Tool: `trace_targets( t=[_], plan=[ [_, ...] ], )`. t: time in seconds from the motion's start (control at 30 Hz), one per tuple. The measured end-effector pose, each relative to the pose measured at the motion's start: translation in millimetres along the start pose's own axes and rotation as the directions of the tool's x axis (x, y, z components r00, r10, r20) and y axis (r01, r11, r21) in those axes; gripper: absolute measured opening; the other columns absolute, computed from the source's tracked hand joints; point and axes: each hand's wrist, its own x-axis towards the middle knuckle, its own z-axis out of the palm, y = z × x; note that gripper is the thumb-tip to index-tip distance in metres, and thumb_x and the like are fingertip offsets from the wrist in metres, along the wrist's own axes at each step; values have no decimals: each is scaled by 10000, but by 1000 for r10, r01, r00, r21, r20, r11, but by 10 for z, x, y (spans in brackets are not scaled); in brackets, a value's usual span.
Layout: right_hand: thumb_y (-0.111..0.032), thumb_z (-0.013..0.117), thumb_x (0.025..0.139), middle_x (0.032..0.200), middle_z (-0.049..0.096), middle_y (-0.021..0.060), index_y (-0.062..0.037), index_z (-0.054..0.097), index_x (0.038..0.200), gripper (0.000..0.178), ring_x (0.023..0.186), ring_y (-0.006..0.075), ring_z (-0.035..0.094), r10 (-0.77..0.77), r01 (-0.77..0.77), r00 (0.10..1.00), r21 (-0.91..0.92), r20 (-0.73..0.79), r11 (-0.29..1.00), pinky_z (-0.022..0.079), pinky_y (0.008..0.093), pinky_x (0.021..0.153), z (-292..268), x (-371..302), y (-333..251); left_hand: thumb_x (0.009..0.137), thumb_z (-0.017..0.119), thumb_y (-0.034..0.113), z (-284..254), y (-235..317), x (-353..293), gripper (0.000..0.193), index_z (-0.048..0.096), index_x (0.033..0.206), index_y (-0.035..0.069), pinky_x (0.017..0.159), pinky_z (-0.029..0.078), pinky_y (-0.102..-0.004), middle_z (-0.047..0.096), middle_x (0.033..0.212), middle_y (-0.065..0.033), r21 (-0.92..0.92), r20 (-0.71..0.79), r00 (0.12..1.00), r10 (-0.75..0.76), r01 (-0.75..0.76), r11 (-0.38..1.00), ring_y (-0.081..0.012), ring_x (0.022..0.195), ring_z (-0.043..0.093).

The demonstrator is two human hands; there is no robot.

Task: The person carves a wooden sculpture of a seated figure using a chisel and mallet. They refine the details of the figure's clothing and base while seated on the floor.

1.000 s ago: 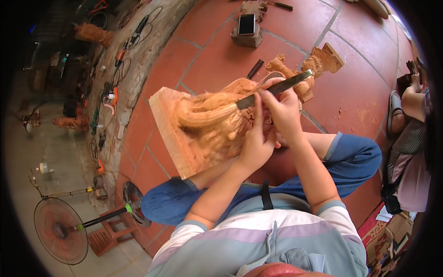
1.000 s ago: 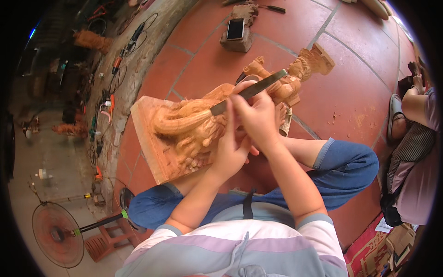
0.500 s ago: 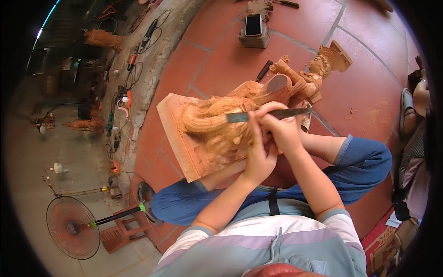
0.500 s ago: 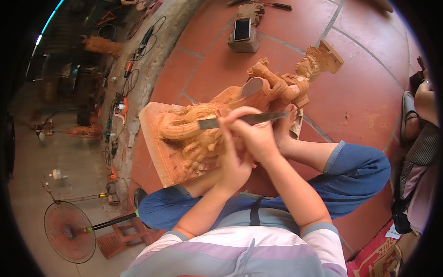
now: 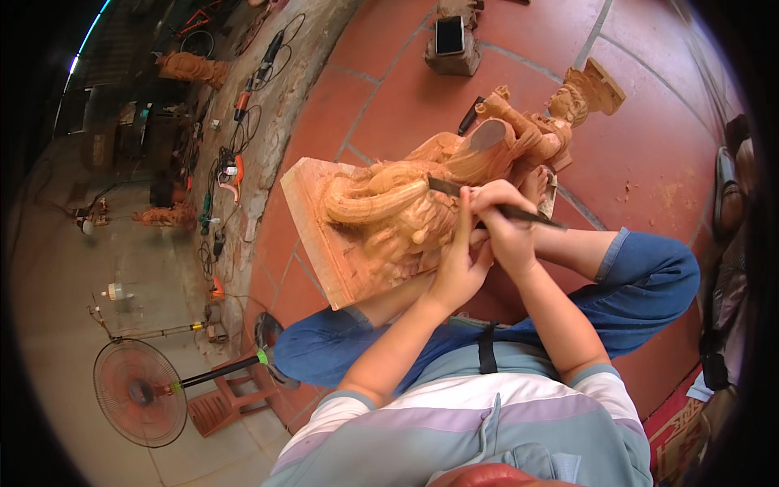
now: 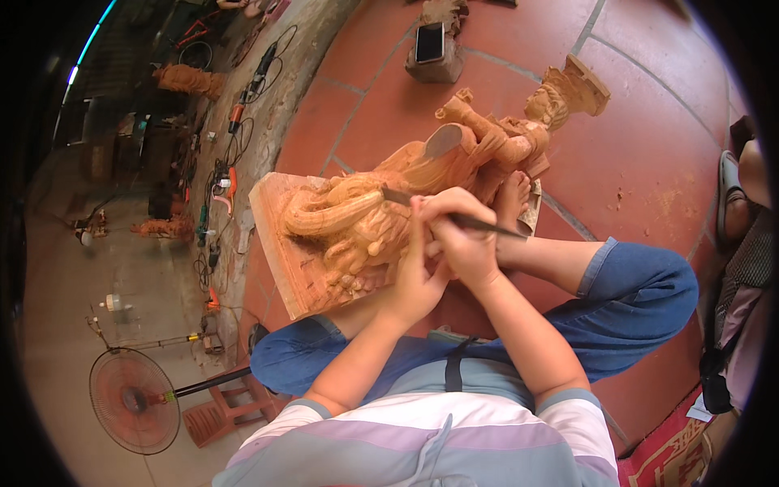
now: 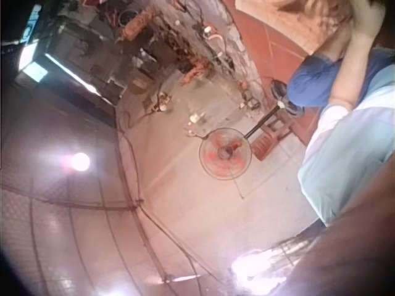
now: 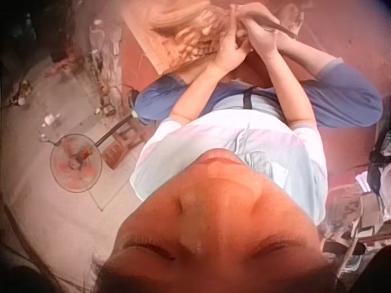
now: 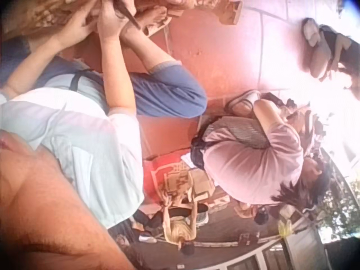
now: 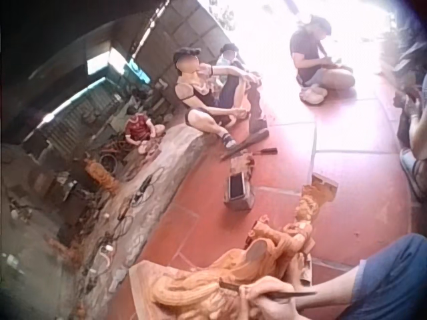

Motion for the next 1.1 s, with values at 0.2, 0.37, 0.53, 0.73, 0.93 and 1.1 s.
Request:
trace_targets(
  t=[0.2, 0.37, 0.53, 0.73, 0.93, 1.1],
  plan=[
    [61, 562, 830, 922, 619, 91, -18, 638, 825, 109, 779, 136, 594, -59, 71, 996, -186, 72, 980, 493, 245, 723, 1, 42, -25, 839, 532, -70, -45, 102, -52, 855, 23, 1505, 98, 702, 515, -310, 654, 1006, -143, 41, -64, 998, 19, -16, 999, -198, 755, 638],
    [-80, 473, 898, 1125, 467, 98, 23, 592, 1091, 249, 903, 148, 579, 98, -101, 993, 27, 72, 995, 519, 275, 779, -231, -132, -461, 858, 518, -80, -160, 381, -19, 828, 24, 1500, 92, 787, 513, -301, 624, 1094, -147, 61, -13, 974, 228, -227, 972, -187, 879, 642],
    [-26, 529, 848, 1034, 600, 119, 9, 655, 996, 197, 946, 196, 613, 25, 38, 965, -230, 263, 972, 513, 309, 818, 198, -291, -353, 872, 543, -21, -73, 86, -512, 859, -58, 1482, 41, 804, 510, -321, 527, 1231, -212, -34, -192, 973, 126, -135, 990, -250, 977, 621],
    [88, 534, 749, 940, 651, 125, -31, 666, 844, 201, 832, 209, 636, -89, 164, 952, -244, 294, 956, 508, 299, 743, 369, -193, -226, 873, 565, -7, -188, 264, -395, 590, 352, 1420, 45, 627, 514, -276, 631, 974, -157, 59, -356, 933, 51, -32, 998, -148, 702, 623],
    [53, 565, 773, 946, 638, 122, -45, 663, 829, 150, 844, 220, 625, -189, 292, 928, -309, 321, 905, 499, 311, 770, 347, -248, -495, 831, 583, -27, -187, 280, -340, 709, 243, 1452, -6, 824, 495, -302, 583, 1180, -150, 338, -252, 918, 308, -215, 916, -205, 952, 609],
    [79, 554, 779, 877, 637, 123, -4, 641, 824, 129, 808, 224, 624, -117, 243, 931, -348, 347, 905, 492, 307, 748, 176, -178, -227, 805, 583, -23, -61, 195, -332, 705, 236, 1418, 5, 835, 452, -390, 536, 1054, -208, 231, -216, 971, 106, -55, 971, -319, 973, 562]
  ],
)
